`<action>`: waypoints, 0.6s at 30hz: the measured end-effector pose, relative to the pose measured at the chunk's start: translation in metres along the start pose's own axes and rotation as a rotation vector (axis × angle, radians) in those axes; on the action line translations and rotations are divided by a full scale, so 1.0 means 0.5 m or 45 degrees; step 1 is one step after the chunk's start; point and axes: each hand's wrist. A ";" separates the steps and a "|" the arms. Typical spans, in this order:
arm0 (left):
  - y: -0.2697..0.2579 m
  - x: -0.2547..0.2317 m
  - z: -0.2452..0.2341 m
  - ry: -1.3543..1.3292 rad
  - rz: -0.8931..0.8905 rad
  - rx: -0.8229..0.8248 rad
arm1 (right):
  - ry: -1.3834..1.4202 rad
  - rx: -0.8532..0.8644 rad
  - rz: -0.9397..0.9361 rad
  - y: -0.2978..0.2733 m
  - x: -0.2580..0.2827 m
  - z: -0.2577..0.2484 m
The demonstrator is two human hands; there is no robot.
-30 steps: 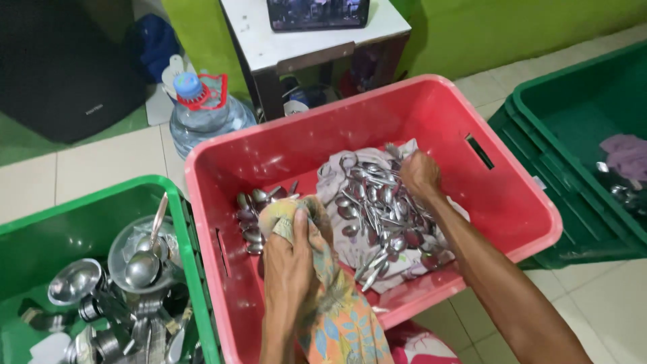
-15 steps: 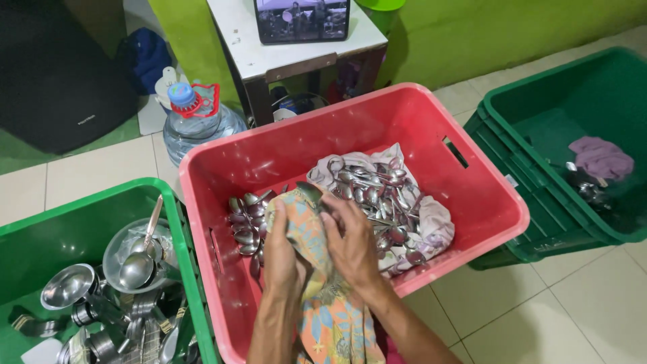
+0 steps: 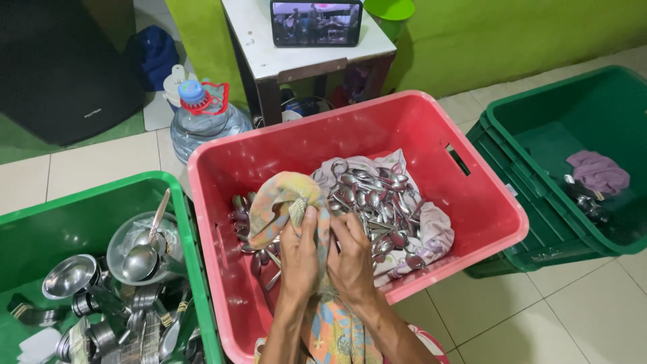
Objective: Drying and cleaning metal spoons using a cloth.
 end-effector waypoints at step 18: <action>0.014 0.016 -0.015 -0.429 -0.229 -0.106 | 0.836 0.297 0.670 0.016 -0.083 0.011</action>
Point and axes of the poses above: each hand's wrist, its own y-axis towards the middle knuckle, its own z-axis out of the palm, x = y × z, and after that the axes turned 6 degrees about z, right-handed
